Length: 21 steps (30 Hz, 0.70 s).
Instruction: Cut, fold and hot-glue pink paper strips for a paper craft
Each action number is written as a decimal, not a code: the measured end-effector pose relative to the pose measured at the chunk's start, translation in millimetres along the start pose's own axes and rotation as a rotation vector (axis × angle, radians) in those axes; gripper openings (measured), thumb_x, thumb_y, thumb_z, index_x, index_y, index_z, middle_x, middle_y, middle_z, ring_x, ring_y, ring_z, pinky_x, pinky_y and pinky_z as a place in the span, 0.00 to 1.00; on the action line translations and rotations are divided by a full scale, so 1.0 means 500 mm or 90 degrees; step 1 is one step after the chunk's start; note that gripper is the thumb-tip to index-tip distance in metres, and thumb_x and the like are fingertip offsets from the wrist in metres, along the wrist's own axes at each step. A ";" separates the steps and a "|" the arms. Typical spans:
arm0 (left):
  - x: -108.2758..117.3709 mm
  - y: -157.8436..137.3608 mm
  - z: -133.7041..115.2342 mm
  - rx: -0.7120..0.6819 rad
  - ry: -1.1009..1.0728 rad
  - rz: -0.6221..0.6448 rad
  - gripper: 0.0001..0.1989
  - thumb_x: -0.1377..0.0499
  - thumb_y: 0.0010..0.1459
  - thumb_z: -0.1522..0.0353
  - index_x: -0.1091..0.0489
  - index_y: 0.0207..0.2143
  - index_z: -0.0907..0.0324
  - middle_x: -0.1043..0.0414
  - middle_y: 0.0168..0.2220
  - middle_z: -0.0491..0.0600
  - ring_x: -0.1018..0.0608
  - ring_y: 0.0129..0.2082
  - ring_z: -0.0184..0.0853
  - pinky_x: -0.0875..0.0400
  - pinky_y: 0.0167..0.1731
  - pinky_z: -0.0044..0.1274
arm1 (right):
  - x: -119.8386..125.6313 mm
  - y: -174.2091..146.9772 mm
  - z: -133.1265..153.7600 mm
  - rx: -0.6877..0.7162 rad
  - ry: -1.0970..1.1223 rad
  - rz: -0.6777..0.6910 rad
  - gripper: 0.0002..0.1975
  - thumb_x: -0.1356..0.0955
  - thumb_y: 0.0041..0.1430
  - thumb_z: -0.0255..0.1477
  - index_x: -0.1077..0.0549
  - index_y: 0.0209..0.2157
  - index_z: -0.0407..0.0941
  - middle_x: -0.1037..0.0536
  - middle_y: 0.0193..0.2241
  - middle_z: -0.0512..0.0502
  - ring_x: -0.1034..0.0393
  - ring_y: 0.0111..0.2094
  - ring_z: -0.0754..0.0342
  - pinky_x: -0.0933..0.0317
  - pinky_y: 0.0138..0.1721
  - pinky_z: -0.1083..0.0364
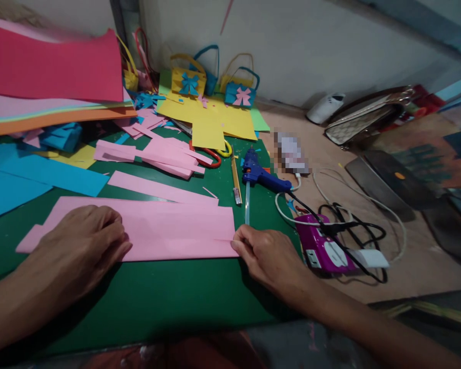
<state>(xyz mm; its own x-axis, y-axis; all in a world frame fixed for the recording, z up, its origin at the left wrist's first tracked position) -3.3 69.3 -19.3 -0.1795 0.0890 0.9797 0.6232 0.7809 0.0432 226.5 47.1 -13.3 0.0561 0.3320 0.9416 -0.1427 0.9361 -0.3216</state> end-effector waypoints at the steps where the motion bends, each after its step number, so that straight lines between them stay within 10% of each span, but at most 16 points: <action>1: -0.001 0.001 -0.002 -0.003 0.010 0.010 0.16 0.55 0.64 0.66 0.36 0.24 0.60 0.38 0.27 0.49 0.36 0.29 0.37 0.44 0.31 0.29 | 0.001 0.001 0.001 0.004 -0.012 -0.001 0.10 0.39 0.60 0.28 0.32 0.26 0.44 0.27 0.20 0.49 0.35 0.21 0.56 0.57 0.24 0.57; 7: 0.011 0.002 -0.015 -0.002 0.059 -0.003 0.16 0.56 0.64 0.67 0.34 0.26 0.60 0.36 0.29 0.52 0.35 0.31 0.40 0.40 0.33 0.33 | 0.018 -0.012 0.032 0.082 -0.174 -0.096 0.08 0.38 0.58 0.25 0.31 0.26 0.44 0.29 0.17 0.50 0.39 0.17 0.56 0.63 0.21 0.54; 11: 0.040 -0.008 -0.050 -0.046 0.142 -0.044 0.15 0.55 0.62 0.72 0.32 0.44 0.58 0.34 0.41 0.55 0.34 0.42 0.46 0.42 0.44 0.43 | 0.031 -0.052 0.099 0.244 -0.331 -0.248 0.15 0.38 0.56 0.18 0.29 0.43 0.44 0.29 0.20 0.50 0.37 0.20 0.55 0.57 0.24 0.54; 15: 0.029 -0.015 -0.103 -0.175 0.217 -0.016 0.32 0.51 0.56 0.78 0.50 0.61 0.46 0.34 0.41 0.51 0.34 0.42 0.44 0.44 0.49 0.44 | 0.013 -0.081 0.147 0.372 -0.443 -0.315 0.32 0.40 0.56 0.18 0.48 0.62 0.46 0.32 0.19 0.51 0.41 0.19 0.54 0.57 0.25 0.53; 21: -0.007 -0.006 -0.123 -0.256 0.273 0.035 0.38 0.47 0.55 0.77 0.58 0.64 0.46 0.34 0.34 0.50 0.34 0.33 0.42 0.39 0.41 0.39 | -0.005 -0.080 0.166 0.402 -0.478 -0.275 0.37 0.42 0.55 0.19 0.60 0.65 0.45 0.34 0.18 0.51 0.44 0.19 0.52 0.59 0.24 0.52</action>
<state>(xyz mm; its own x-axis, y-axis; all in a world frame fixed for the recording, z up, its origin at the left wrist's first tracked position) 42.5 28.6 -10.7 0.1335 -0.2005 0.9706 0.8773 0.4795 -0.0216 150.1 -0.8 5.4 -0.3674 -0.3702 0.8532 -0.7537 0.6561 -0.0398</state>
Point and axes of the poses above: each hand's wrist, its own y-axis towards the middle knuckle, its own x-axis out of the back of the hand, z = x × y, the point moved 9 cm from there along y, towards the middle knuckle
